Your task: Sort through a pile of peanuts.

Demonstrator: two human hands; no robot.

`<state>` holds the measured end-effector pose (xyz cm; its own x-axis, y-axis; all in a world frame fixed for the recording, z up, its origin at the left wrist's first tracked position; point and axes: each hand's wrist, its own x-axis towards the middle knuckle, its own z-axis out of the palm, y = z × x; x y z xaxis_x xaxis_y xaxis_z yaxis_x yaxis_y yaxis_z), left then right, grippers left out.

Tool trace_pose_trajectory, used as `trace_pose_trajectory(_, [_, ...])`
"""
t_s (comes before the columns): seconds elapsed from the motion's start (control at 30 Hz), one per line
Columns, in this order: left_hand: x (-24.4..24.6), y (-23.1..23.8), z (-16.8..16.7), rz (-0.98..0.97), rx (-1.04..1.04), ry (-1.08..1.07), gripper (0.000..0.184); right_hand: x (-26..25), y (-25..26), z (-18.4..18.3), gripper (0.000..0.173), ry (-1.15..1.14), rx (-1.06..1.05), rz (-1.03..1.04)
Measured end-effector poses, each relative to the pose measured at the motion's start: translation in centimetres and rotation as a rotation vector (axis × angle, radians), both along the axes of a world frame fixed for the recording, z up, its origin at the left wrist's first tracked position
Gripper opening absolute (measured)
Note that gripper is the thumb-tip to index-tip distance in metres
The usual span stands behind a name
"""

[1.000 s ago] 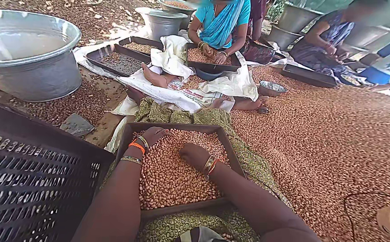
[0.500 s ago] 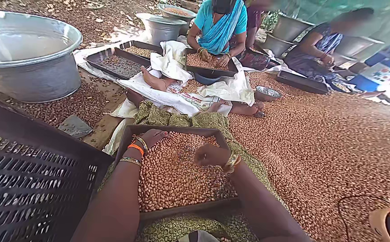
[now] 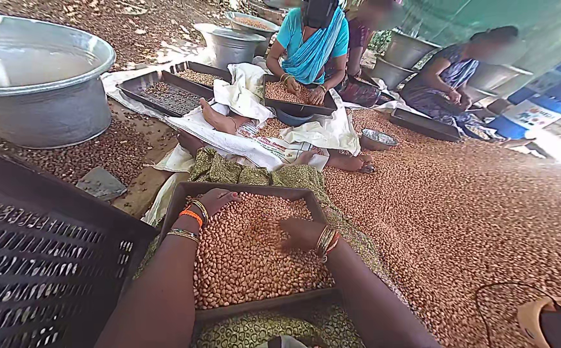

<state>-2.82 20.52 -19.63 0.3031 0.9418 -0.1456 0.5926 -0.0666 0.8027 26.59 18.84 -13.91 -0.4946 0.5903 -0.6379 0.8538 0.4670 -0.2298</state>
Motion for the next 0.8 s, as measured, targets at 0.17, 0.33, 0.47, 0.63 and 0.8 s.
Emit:
trace_pose_trajectory(0.17, [-0.1, 0.1, -0.2, -0.002, 0.011, 0.008, 0.047, -4.5, 1.6, 2.3, 0.026, 0.272, 0.016, 0.277])
trace_pose_trajectory(0.33, [-0.2, 0.1, 0.1, 0.007, 0.009, 0.012, 0.047, -8.4, 3.1, -2.7, 0.025, 0.471, 0.260, 0.063])
trace_pose_trajectory(0.47, [-0.1, 0.1, 0.0, 0.006, 0.000, 0.020, 0.049, -8.3, 2.6, -4.9, 0.025, 0.523, 0.254, -0.060])
trace_pose_trajectory(0.63, [-0.2, -0.1, 0.1, -0.006, 0.011, 0.009, 0.047, -4.7, 3.2, -3.3, 0.020, 0.699, 0.124, -0.159])
trace_pose_trajectory(0.8, [-0.2, 0.1, -0.3, -0.012, 0.023, 0.002, 0.048, 3.3, 3.4, 0.5, 0.032, 0.900, -0.766, 0.339])
